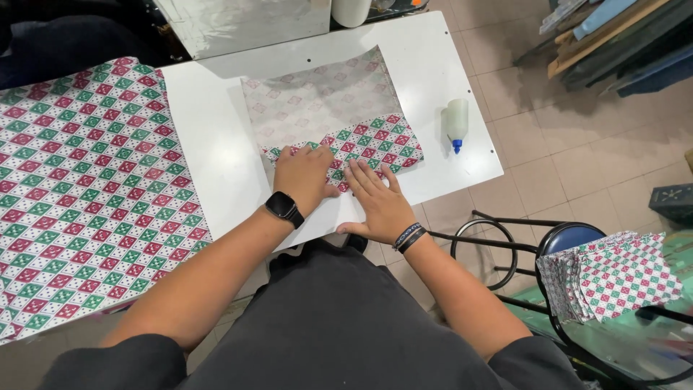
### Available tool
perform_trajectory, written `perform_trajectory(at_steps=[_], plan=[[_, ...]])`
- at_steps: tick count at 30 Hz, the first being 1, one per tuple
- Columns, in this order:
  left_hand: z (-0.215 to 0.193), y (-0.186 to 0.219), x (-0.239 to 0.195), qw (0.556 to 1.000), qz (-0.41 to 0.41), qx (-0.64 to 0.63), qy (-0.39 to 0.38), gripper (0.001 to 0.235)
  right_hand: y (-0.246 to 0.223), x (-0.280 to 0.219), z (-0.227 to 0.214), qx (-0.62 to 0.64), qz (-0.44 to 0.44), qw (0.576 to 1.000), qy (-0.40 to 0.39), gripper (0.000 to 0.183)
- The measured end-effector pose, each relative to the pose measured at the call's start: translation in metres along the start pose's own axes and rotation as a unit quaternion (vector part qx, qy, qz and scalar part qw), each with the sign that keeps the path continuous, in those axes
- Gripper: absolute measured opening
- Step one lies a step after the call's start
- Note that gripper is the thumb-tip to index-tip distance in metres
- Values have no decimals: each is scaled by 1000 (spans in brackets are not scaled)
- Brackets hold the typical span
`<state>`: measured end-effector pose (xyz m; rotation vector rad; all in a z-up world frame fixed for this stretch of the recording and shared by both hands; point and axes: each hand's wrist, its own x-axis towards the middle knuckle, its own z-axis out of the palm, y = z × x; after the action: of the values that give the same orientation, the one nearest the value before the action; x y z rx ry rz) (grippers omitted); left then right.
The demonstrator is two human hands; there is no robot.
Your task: The person repeatedly applies glue to a white paper sheet and adheres a patterned paper on top, then folds and stacks the finished pieces. The process is repeated multiple times with consistent hand movements and placement.
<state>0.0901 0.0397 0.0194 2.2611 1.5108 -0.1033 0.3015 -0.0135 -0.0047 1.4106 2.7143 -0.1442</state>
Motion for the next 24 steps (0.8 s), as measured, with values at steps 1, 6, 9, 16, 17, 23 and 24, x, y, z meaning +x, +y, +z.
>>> perform_trajectory(at_steps=[1, 6, 9, 16, 17, 23, 24], plan=[[-15, 6, -9, 1000, -10, -16, -24, 63, 6, -3, -2, 9, 17, 1000, -10, 125], [-42, 7, -28, 996, -31, -56, -66, 68, 50, -23, -7, 28, 89, 995, -19, 130], [-52, -1, -40, 995, -35, -59, -77, 72, 64, -31, -9, 13, 127, 992, -23, 128], [-73, -28, -84, 989, -77, -37, -121, 79, 55, -30, -8, 45, 204, 977, -37, 125], [-72, -34, -88, 988, -84, -31, -126, 80, 52, -29, -9, 52, 219, 974, -36, 123], [-60, -53, -83, 982, -112, 120, -98, 67, 32, -23, -14, 77, 273, 959, -26, 122], [-64, -43, -78, 982, -110, 119, -97, 67, 19, -22, -26, 76, 274, 958, -26, 122]])
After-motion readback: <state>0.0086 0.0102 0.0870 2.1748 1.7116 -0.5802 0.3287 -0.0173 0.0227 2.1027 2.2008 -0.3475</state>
